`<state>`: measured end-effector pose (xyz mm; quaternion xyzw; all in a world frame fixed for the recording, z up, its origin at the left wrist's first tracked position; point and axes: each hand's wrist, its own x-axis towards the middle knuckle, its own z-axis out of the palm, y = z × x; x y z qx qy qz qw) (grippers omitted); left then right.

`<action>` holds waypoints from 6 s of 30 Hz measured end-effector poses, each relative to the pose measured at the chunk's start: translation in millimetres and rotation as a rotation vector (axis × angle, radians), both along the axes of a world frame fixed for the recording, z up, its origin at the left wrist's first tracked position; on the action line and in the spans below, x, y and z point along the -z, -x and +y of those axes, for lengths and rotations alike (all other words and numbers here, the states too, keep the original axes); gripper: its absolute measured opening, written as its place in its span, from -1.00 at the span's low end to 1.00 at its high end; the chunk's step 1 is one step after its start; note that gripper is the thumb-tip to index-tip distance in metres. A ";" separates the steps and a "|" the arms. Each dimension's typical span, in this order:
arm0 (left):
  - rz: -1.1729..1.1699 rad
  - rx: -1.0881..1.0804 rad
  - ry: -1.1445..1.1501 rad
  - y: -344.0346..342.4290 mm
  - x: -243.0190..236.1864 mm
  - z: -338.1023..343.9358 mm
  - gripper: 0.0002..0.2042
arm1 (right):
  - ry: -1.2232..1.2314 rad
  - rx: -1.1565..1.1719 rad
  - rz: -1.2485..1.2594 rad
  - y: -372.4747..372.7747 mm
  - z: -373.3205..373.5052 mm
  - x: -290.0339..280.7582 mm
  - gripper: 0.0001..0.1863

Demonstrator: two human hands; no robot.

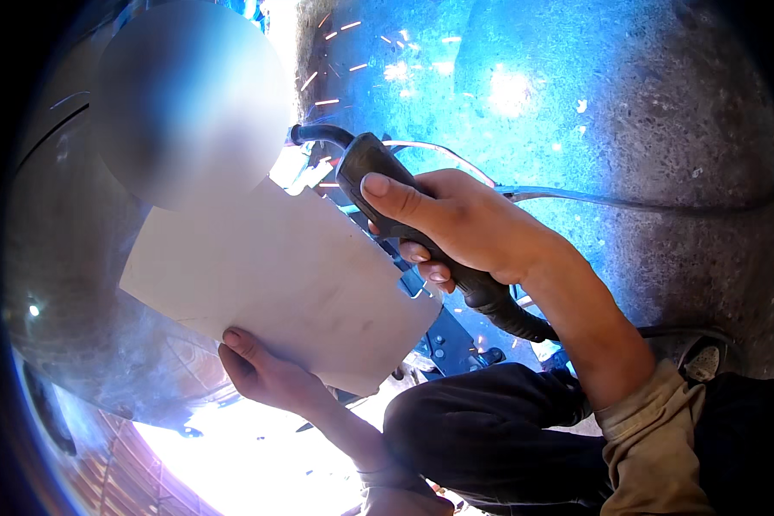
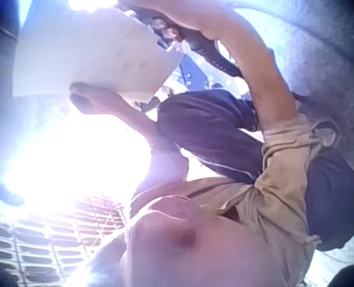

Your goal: The person welds a white metal panel onto the lower side of a car's body using a handheld welding torch. They hold the panel in place with one hand while operating the torch with the other, creating sparks and smoke as they secure the piece.

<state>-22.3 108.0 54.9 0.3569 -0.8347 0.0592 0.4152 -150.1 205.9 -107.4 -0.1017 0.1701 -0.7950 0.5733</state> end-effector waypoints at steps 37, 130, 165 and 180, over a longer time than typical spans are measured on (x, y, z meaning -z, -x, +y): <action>-0.046 -0.031 0.019 0.8 -4.5 2.3 -0.46 | 0.075 -0.006 -0.005 -1.5 -1.6 -1.0 -0.36; 0.013 -0.030 -0.009 -10.2 -2.8 -0.9 -0.50 | 0.099 -0.066 -0.125 -8.7 -2.7 -2.4 -0.39; -0.028 -0.004 0.102 -16.9 -4.4 -14.1 -0.56 | -0.298 0.213 0.118 6.3 -6.1 28.0 -0.30; -0.533 0.059 -0.127 -6.9 20.4 -24.4 -0.70 | -0.514 0.468 0.232 25.2 15.2 41.8 -0.36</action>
